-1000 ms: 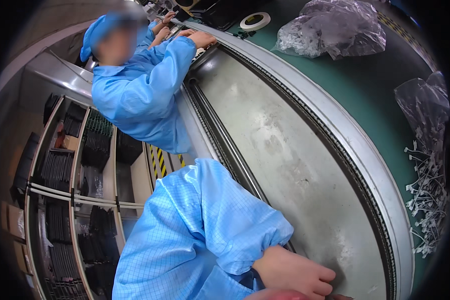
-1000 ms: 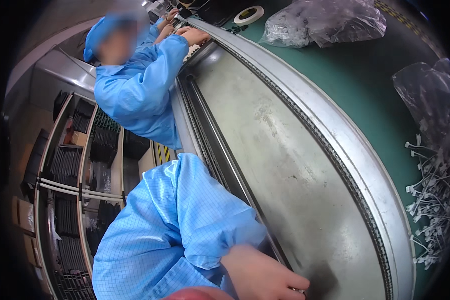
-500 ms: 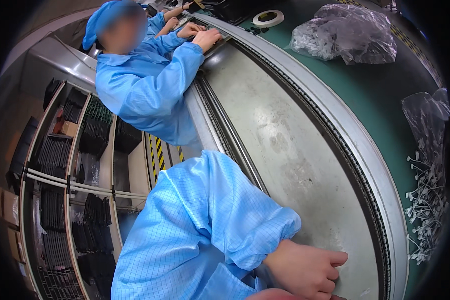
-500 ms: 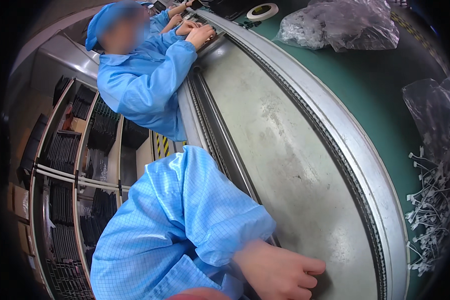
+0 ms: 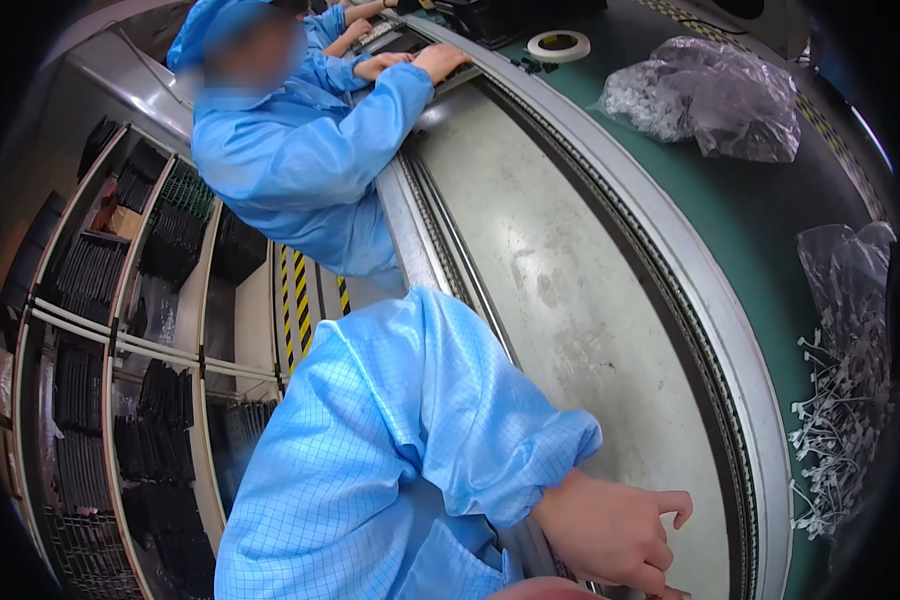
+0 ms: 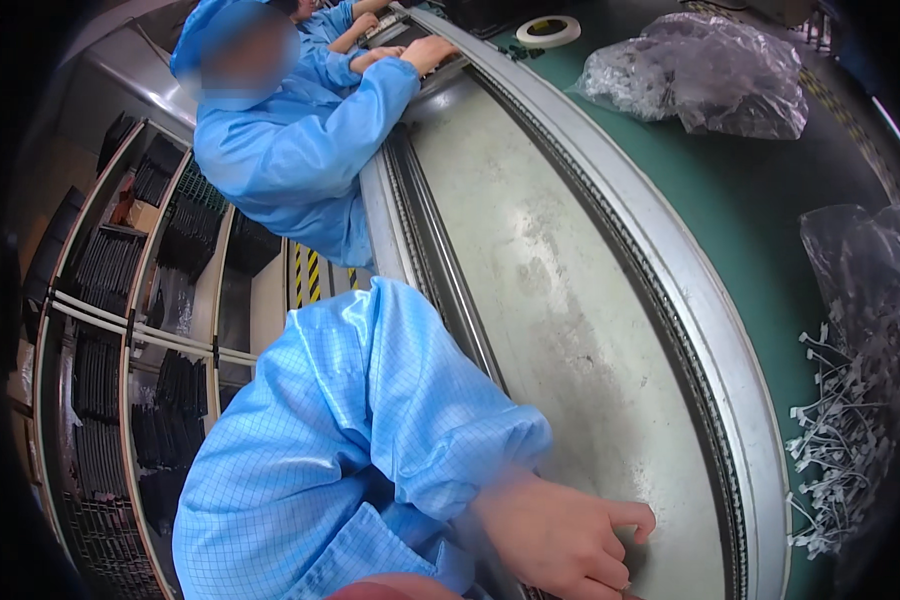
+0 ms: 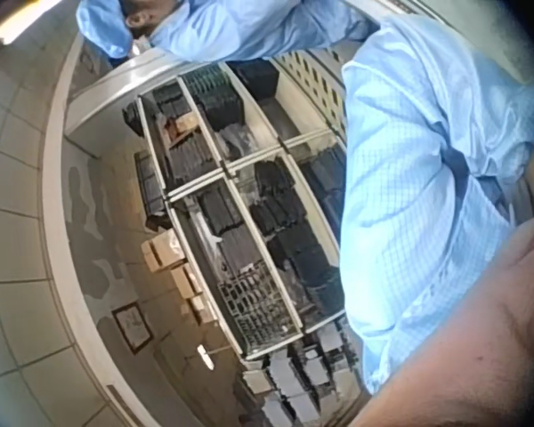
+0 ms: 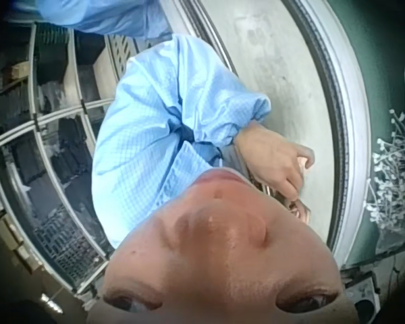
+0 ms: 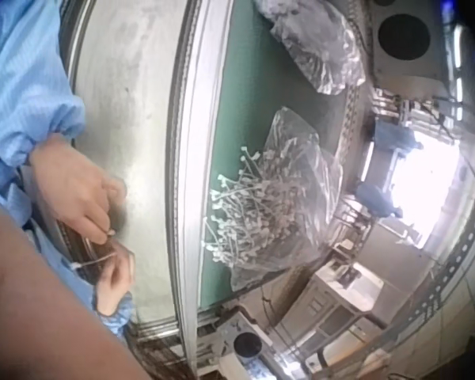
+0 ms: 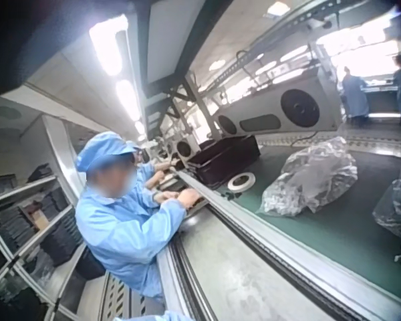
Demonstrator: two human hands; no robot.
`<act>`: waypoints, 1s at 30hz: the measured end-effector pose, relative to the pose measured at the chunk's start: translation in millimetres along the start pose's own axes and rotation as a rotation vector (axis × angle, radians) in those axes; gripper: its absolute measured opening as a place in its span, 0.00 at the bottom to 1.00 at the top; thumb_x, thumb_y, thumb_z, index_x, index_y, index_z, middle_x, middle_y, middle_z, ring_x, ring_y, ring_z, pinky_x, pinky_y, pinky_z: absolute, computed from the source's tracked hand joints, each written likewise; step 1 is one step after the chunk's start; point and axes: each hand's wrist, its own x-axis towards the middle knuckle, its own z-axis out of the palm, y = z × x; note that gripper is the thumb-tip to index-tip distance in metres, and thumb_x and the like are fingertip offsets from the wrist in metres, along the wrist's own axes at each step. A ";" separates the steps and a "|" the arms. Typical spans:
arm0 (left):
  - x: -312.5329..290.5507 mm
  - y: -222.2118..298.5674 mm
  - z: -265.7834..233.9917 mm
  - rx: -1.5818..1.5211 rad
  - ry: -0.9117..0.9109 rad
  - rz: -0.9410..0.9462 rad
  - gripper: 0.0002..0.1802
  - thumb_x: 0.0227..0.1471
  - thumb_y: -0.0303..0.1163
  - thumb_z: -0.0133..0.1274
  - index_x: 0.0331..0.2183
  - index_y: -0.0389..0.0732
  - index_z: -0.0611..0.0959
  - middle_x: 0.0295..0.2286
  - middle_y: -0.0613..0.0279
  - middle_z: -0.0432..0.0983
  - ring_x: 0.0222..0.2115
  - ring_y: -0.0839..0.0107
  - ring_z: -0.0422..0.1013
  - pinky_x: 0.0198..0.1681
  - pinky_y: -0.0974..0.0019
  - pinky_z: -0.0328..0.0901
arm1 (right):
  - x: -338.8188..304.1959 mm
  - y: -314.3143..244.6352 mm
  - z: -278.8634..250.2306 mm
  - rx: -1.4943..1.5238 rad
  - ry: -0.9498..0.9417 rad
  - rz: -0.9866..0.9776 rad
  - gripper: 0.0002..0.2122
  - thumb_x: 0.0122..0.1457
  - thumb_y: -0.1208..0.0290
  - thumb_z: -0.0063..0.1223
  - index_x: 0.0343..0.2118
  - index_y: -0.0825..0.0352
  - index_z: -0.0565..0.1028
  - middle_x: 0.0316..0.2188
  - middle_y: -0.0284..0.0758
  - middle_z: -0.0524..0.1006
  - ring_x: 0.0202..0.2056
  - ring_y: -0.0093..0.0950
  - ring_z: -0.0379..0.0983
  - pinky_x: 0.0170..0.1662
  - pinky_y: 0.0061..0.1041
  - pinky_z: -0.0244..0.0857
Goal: Placing small electronic components onto a printed circuit board on an assembly line.
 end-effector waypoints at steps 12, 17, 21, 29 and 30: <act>1.7 1.3 -4.6 0.050 -0.063 0.039 0.10 0.65 0.39 0.46 0.35 0.48 0.79 0.29 0.70 0.77 0.32 0.70 0.76 0.53 0.44 0.57 | 60.0 55.1 -24.7 -0.485 -0.062 -1.378 0.10 0.69 0.70 0.49 0.44 0.71 0.79 0.42 0.44 0.79 0.44 0.40 0.75 0.52 0.35 0.67; -1.4 -1.6 0.0 -0.011 -0.008 -0.045 0.08 0.65 0.38 0.47 0.39 0.50 0.81 0.31 0.72 0.78 0.32 0.70 0.75 0.52 0.45 0.57 | 55.9 53.5 -26.8 -0.568 -0.079 -1.387 0.09 0.69 0.73 0.50 0.42 0.73 0.78 0.42 0.45 0.79 0.44 0.41 0.74 0.52 0.35 0.66; 1.7 0.1 -5.6 -0.018 -0.043 -0.078 0.09 0.65 0.38 0.47 0.40 0.50 0.81 0.30 0.72 0.77 0.32 0.69 0.75 0.52 0.45 0.57 | 57.0 53.7 -28.4 -0.549 -0.063 -1.377 0.08 0.69 0.75 0.50 0.42 0.73 0.79 0.42 0.45 0.79 0.44 0.41 0.74 0.52 0.35 0.67; -5.4 -3.8 -5.2 0.020 -0.068 -0.127 0.09 0.65 0.39 0.47 0.39 0.50 0.81 0.29 0.70 0.75 0.33 0.68 0.74 0.52 0.42 0.56 | 1.6 -6.4 -2.3 0.061 0.099 -0.184 0.06 0.66 0.80 0.52 0.42 0.74 0.79 0.41 0.46 0.79 0.43 0.41 0.75 0.52 0.35 0.68; -3.7 -2.9 -6.5 0.011 -0.071 -0.122 0.09 0.65 0.39 0.47 0.39 0.50 0.81 0.29 0.70 0.75 0.33 0.68 0.74 0.52 0.42 0.56 | -2.8 -5.3 -1.1 0.060 0.105 -0.175 0.06 0.66 0.80 0.52 0.42 0.74 0.79 0.41 0.46 0.79 0.43 0.41 0.75 0.52 0.35 0.68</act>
